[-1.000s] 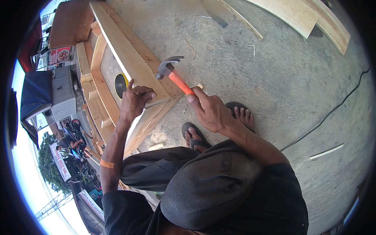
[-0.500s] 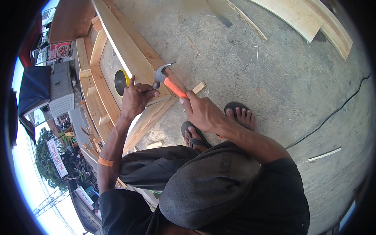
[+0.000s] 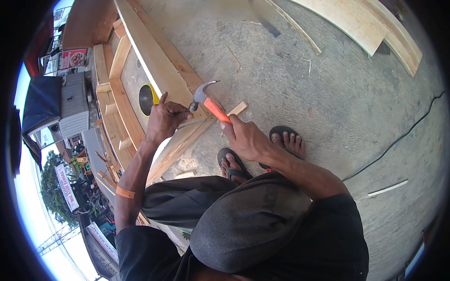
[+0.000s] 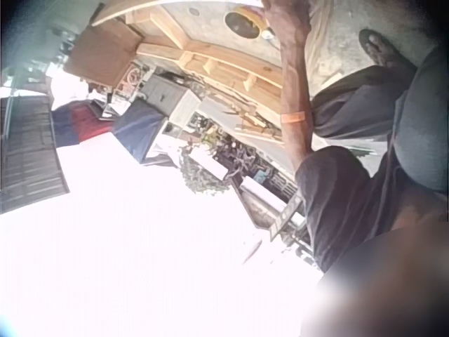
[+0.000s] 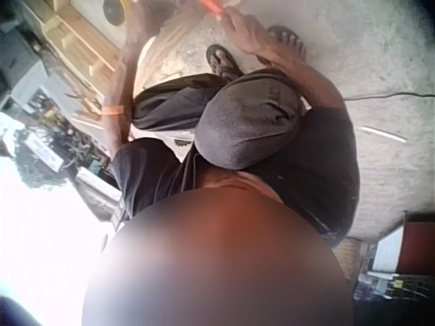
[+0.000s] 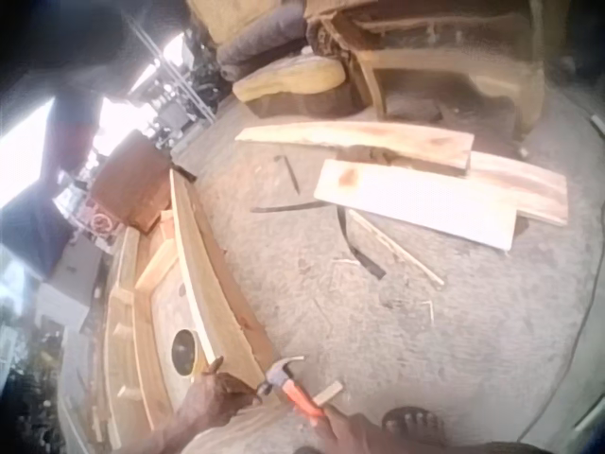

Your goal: The person assembles a wooden frame on the floor by hammering nails into joints. They use a circular saw to cut a piece of wood and a hand saw to trim a section of the frame. The person continues to hammer nails to secure the structure.

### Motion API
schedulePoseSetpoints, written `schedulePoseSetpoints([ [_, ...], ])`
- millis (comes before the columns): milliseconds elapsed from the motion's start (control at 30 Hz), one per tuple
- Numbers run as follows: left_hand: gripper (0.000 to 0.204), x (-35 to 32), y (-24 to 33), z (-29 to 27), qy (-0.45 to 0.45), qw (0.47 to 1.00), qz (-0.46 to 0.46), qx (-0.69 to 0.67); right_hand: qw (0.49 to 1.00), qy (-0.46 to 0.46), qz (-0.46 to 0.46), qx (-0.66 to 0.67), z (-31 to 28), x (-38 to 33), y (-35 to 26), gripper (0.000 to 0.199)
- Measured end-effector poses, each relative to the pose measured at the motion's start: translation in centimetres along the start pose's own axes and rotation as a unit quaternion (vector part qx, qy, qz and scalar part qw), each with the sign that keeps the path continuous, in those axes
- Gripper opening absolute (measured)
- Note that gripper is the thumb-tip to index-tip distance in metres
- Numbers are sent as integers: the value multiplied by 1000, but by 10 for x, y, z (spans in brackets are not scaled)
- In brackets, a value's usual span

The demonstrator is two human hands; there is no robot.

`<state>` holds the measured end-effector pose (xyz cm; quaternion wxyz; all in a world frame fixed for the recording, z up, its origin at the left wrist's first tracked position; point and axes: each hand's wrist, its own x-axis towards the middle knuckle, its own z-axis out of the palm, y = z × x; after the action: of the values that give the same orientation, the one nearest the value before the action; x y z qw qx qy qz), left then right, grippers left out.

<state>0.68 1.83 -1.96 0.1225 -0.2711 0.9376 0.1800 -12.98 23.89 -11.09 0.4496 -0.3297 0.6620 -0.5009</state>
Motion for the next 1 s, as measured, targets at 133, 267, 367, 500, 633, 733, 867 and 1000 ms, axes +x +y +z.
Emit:
schedulePoseSetpoints([
  [133,16,1,1,-1,-16,1000,-15,-2,1000,1,15,1,-4,2,-5,38],
  [267,41,-5,-10,-9,-75,997,12,-8,996,-69,33,-44,0,-2,1,37],
  [367,88,-24,4,-27,-42,977,82,193,998,-23,48,25,-7,-9,12,37],
  [500,112,-31,-18,-30,-68,959,87,263,998,-54,23,-31,-16,-8,18,35],
  [633,89,-25,-32,-32,-77,961,137,228,978,-141,-111,-106,-27,-15,22,31],
  [733,73,-24,-57,-24,-56,962,193,186,939,-189,-202,-204,-31,-7,27,30],
  [867,72,-18,-55,-18,-43,962,212,165,867,-332,-204,-310,-38,13,11,28],
  [1000,73,-19,-58,-18,-41,965,211,148,771,-440,-207,-412,-31,57,-38,22],
])
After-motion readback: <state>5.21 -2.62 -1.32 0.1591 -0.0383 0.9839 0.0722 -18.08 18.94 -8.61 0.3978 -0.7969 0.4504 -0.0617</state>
